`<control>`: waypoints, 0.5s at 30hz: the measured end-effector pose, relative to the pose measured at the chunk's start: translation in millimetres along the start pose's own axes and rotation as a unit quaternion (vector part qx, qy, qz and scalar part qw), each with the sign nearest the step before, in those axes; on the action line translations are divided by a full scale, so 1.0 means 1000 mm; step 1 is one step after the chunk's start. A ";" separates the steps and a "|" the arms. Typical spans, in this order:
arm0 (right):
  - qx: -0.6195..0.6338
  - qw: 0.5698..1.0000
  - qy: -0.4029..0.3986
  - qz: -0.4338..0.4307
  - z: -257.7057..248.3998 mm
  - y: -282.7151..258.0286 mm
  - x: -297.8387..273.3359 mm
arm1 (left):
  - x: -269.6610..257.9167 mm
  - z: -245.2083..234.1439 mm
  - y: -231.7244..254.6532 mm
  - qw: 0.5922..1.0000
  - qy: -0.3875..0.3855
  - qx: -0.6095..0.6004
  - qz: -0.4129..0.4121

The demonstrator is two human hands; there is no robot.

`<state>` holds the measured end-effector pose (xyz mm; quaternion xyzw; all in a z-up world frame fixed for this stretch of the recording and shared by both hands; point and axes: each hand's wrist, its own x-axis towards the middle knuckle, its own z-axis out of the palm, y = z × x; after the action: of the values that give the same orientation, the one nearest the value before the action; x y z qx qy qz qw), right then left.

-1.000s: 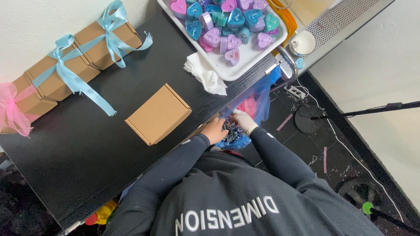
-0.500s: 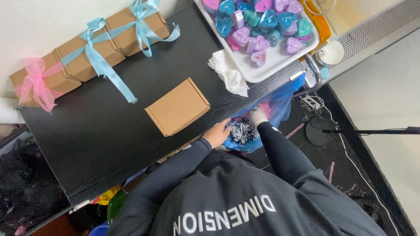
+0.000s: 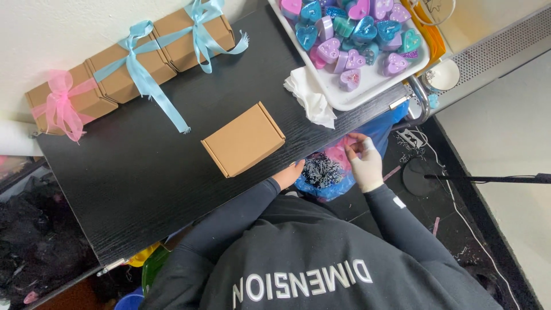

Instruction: The person ties a ribbon onto a cardboard box, then fills a second box with shredded paper and heart-shaped wax melts.

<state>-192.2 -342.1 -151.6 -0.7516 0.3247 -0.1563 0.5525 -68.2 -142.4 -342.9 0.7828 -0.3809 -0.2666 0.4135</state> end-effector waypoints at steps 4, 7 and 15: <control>0.171 0.984 -0.042 -0.001 -0.027 -0.067 -0.014 | 0.005 -0.031 0.056 0.995 -0.057 0.043 -0.069; 0.114 0.990 -0.083 -0.016 -0.044 -0.112 -0.026 | 0.008 -0.039 0.076 0.982 -0.104 0.120 -0.104; 0.170 0.939 -0.270 -0.132 -0.050 -0.185 -0.040 | -0.005 -0.085 0.134 0.982 -0.175 -0.070 -0.005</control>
<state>-192.9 -319.1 43.1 -0.6967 0.0297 -0.0723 0.7131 -59.1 -149.9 -184.9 0.6950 -0.4236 -0.4278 0.3931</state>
